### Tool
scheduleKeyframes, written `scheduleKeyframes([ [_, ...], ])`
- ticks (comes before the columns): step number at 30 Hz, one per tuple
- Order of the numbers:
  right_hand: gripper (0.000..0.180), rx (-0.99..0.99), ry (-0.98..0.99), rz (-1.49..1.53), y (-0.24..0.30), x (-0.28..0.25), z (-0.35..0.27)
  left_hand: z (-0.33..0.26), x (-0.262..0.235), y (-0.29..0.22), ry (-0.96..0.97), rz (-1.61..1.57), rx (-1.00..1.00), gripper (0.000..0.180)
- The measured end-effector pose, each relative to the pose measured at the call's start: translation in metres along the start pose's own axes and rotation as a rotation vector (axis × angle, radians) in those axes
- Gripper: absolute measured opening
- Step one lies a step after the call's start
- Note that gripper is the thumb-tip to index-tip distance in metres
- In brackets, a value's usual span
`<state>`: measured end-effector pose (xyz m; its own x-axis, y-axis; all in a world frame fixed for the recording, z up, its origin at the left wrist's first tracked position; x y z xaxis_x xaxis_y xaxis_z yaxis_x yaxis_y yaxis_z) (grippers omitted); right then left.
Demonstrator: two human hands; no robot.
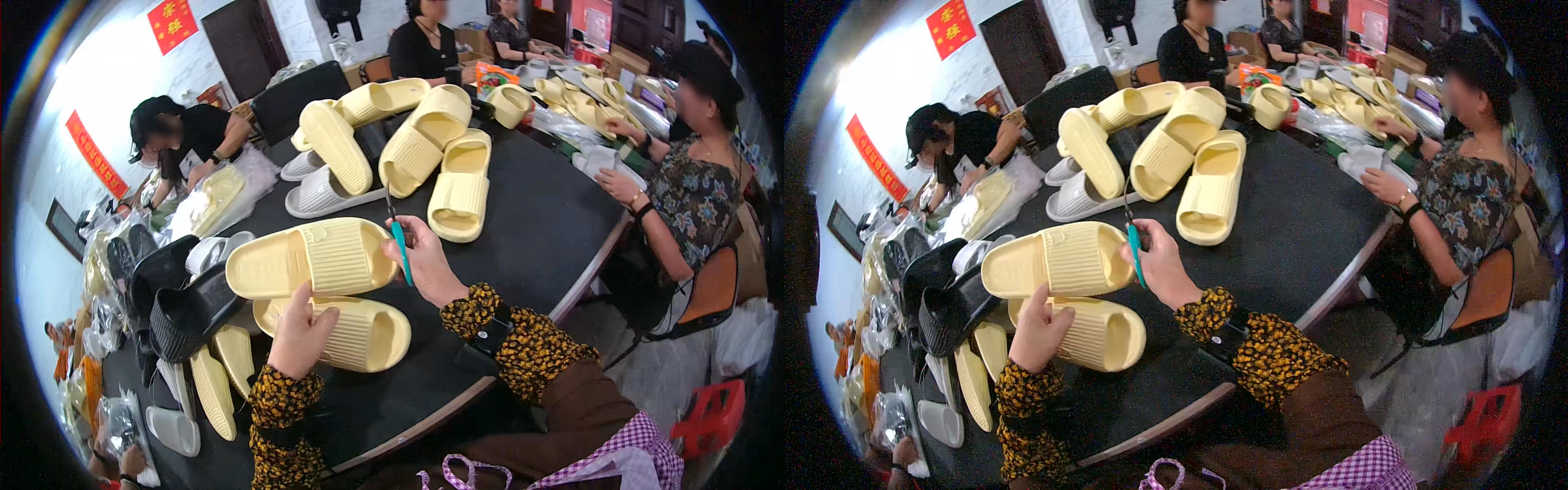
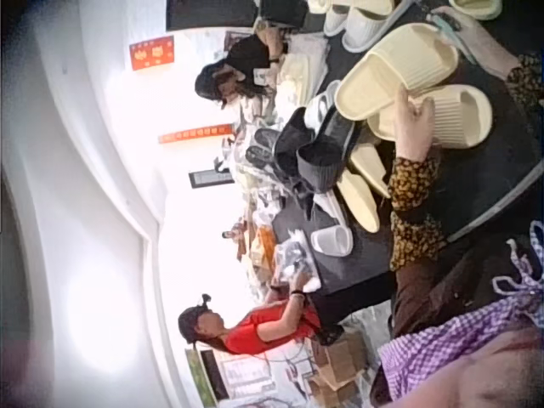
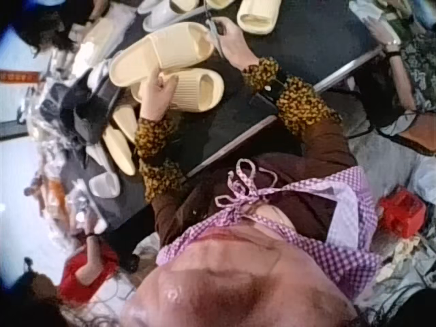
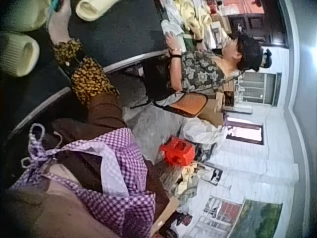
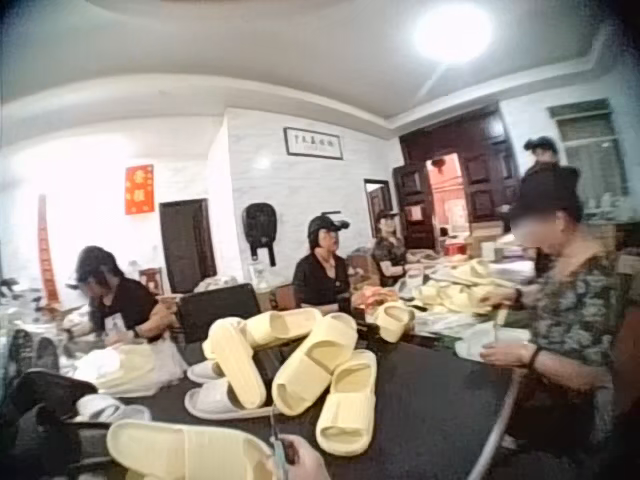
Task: Trim excess thread and material from manufactured sandals using scissors.
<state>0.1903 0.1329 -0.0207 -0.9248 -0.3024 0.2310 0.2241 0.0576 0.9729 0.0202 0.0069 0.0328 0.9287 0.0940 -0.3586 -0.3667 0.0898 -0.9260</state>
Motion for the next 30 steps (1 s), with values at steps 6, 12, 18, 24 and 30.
scheduleKeyframes([
  [6,0.041,-0.204,-0.042,0.13,0.012,-0.018,0.01,-0.003,-0.002,-0.008,-0.061,0.26,0.105,0.056],
  [12,0.04,-0.222,0.023,0.026,0.034,-0.024,0.0,-0.026,-0.004,-0.032,-0.023,0.362,0.121,0.05],
  [18,0.044,-0.307,0.063,-0.157,0.06,-0.051,-0.014,-0.062,-0.011,-0.052,0.192,0.667,0.298,0.035],
  [24,0.044,-0.281,0.115,-0.263,0.085,-0.1,-0.014,-0.082,0.0,-0.066,0.225,0.873,0.612,0.034],
  [30,0.042,-0.206,0.193,-0.384,0.091,-0.097,-0.024,-0.093,0.002,-0.039,0.164,0.921,0.629,0.034],
])
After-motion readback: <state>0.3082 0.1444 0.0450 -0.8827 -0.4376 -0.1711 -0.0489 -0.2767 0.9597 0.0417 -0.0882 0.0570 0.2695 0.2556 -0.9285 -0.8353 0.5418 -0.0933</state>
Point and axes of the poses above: each hand's wrist, its own z-axis towards the middle knuckle, its own x-axis out of the palm, y = z × x, the point moved 1 cm from there along z, towards the middle knuckle, and after that the axes turned 5 degrees about x, right-handed, at the moved point
